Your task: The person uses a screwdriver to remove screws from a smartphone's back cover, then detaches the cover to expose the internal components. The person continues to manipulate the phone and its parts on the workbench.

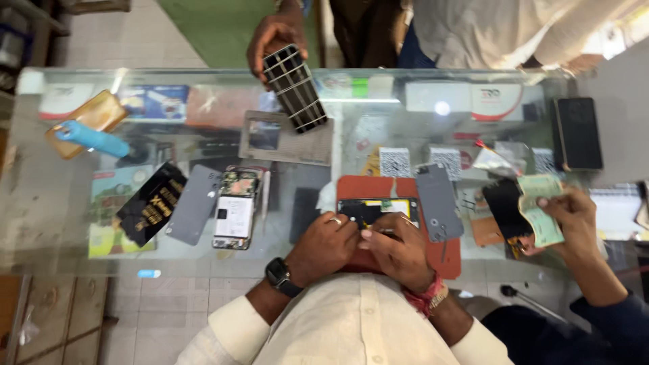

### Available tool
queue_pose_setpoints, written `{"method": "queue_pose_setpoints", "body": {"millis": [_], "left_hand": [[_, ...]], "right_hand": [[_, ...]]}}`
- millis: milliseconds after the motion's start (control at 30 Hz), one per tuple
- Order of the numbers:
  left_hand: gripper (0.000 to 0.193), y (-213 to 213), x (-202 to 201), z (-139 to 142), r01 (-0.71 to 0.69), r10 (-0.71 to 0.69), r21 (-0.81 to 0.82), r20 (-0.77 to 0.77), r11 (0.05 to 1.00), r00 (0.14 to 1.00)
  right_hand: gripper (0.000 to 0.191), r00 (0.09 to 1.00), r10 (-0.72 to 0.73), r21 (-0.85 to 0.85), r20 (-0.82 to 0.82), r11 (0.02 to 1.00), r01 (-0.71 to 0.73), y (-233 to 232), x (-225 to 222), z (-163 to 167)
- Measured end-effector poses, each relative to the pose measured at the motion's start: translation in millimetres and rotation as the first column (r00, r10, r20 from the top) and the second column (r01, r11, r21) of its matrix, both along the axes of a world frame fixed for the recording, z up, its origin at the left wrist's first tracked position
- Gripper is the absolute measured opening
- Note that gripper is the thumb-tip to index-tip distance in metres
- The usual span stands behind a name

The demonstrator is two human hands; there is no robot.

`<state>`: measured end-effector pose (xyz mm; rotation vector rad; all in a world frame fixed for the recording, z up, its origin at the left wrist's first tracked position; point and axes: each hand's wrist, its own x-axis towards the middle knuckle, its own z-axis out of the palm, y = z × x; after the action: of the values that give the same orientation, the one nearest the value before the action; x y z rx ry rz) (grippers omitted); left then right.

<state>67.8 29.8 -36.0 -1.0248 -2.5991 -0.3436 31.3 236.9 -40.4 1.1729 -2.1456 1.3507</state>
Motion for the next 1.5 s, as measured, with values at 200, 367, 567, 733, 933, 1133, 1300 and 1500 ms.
{"method": "queue_pose_setpoints", "body": {"millis": [200,367,567,733,933,1133,1300,1500], "left_hand": [[0.007,-10,-2,-2,-0.038,0.038,0.002,-0.073,0.999,0.997],[0.008,-9,8,-25,-0.126,0.082,0.300,0.157,0.946,0.984],[0.013,-19,-6,-50,-0.202,0.069,0.456,0.291,0.867,0.954],[0.014,-21,-12,-53,-0.148,0.012,0.455,0.288,0.878,0.958],[0.014,-19,-17,-48,-0.102,0.004,0.385,0.249,0.917,0.969],[0.002,-19,-17,-37,0.057,-0.078,0.149,0.140,0.987,0.987],[0.007,-20,-13,-30,0.150,-0.152,0.041,0.049,0.988,0.987],[0.009,-22,-10,-26,0.190,-0.191,-0.032,-0.029,0.981,0.981]], "right_hand": [[0.042,1.000,0.031,-0.046,0.003,0.998,-0.031,-12,0,-6],[0.043,0.997,-0.011,-0.001,0.073,1.000,0.011,2,12,-26],[0.052,0.987,0.063,-0.103,0.150,0.993,-0.048,1,-1,-48],[0.056,0.987,0.082,-0.069,0.139,0.995,-0.073,2,-4,-52],[0.051,0.971,0.163,-0.069,0.172,0.986,-0.154,5,-11,-42],[0.047,0.989,0.099,-0.044,0.113,0.995,-0.095,2,-5,-30],[0.046,0.986,0.111,-0.058,0.121,0.993,-0.105,2,0,-33],[0.046,0.988,0.110,-0.052,0.106,0.993,-0.105,-3,6,-34]]}}
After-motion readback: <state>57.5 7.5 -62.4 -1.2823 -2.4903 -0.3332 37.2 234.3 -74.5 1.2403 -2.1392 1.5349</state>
